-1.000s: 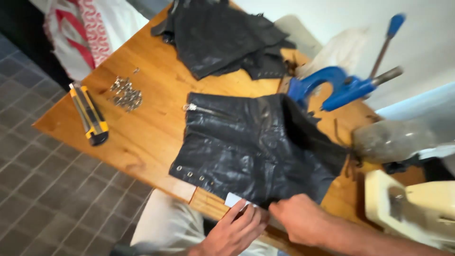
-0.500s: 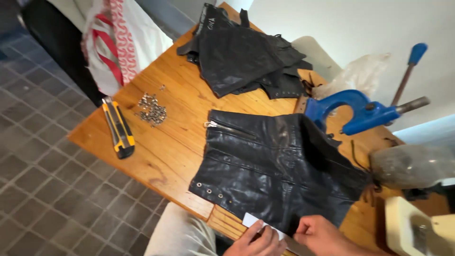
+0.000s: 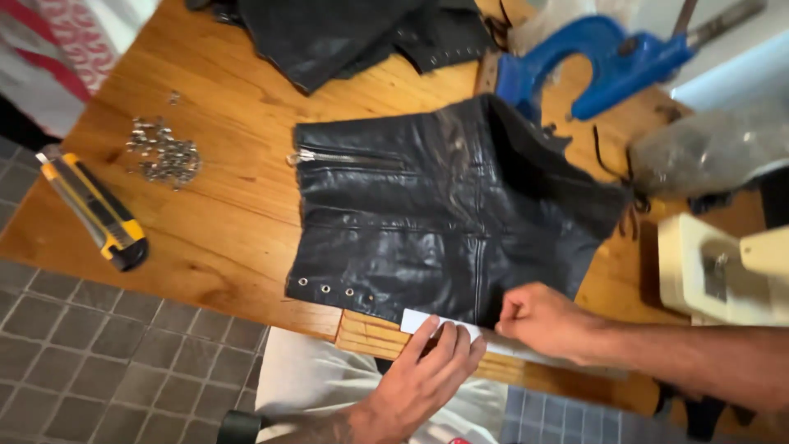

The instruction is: Measuring, marking, and cutting a leather garment on a workshop table

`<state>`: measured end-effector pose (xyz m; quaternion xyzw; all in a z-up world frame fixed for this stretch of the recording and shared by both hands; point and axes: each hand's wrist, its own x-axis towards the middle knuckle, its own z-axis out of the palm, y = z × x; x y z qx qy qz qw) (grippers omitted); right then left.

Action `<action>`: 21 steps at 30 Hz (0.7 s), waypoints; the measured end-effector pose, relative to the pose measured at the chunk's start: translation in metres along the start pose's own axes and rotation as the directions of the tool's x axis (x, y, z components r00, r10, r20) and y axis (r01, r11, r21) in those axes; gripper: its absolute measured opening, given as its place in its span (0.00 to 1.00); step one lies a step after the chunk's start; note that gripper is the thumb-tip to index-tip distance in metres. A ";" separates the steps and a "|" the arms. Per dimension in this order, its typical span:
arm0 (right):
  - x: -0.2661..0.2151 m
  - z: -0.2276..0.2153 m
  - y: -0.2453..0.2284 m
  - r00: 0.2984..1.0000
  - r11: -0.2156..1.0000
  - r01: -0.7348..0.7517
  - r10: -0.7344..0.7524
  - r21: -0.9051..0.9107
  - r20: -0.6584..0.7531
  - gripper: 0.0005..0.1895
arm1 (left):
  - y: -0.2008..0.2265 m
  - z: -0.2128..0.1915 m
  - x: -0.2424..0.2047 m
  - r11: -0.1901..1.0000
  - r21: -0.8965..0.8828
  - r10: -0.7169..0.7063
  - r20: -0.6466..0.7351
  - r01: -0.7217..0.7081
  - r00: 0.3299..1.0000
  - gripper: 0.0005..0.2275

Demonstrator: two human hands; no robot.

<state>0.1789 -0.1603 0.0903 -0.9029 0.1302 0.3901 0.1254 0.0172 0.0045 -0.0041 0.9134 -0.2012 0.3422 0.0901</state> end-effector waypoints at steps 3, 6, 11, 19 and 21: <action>0.009 -0.002 0.024 0.639 -0.252 0.582 -0.447 -0.773 0.627 0.06 | 0.002 0.000 0.000 0.996 -0.087 0.004 0.015 -0.003 1.000 0.16; 0.000 -0.009 0.016 0.005 -0.744 0.470 -0.535 -0.474 0.845 0.06 | 0.001 0.002 0.006 0.999 -0.036 0.000 -0.016 -0.001 1.000 0.14; -0.010 -0.002 -0.013 0.994 0.960 0.110 -0.110 -0.256 0.016 0.12 | 0.000 -0.004 0.009 1.000 0.008 0.006 0.043 -0.006 0.999 0.17; 0.004 -0.016 0.016 0.033 -0.645 0.590 -0.581 -0.485 0.813 0.04 | 0.002 -0.002 0.011 1.000 -0.003 -0.008 0.052 0.008 0.999 0.16; 0.000 -0.010 0.013 -0.044 -0.778 0.448 -0.510 -0.439 0.859 0.07 | -0.002 -0.005 0.011 1.000 -0.002 -0.012 0.054 0.012 0.998 0.16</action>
